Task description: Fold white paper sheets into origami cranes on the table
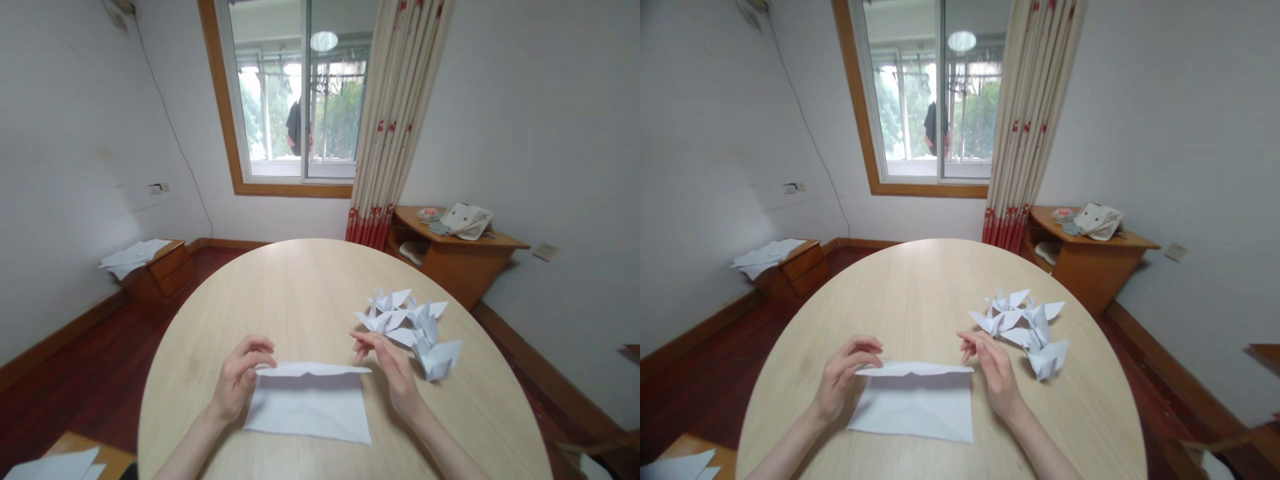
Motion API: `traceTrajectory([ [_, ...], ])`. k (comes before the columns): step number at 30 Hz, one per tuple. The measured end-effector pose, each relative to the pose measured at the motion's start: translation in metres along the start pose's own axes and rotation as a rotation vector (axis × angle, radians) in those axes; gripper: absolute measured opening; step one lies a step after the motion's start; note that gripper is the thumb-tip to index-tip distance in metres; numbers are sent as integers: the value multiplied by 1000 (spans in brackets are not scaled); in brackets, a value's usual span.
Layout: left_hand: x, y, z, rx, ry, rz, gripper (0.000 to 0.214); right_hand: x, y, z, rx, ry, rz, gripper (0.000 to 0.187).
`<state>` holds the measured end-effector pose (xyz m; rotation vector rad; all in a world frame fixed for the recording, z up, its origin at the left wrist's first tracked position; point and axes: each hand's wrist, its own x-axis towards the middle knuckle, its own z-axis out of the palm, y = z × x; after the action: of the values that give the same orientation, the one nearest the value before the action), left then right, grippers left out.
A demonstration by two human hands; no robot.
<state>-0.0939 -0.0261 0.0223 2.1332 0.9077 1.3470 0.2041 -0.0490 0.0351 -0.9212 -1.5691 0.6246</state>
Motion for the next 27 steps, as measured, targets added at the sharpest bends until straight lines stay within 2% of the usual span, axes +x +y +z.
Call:
traceTrajectory([
  [6,4,3,2,-131,-251,-115,84,0,-3,5,-102,-227,54,47],
  [12,6,3,5,-184,-414,-128,78,-1,-11,11,-143,-469,149,36],
  [19,4,5,11,-109,-511,-205,59,-12,-1,17,-258,-618,193,36],
  [24,-1,3,20,41,-487,-249,21,-15,3,23,-386,-667,176,41],
  [27,-3,2,26,135,-468,-223,13,-17,6,26,-456,-681,170,44],
])
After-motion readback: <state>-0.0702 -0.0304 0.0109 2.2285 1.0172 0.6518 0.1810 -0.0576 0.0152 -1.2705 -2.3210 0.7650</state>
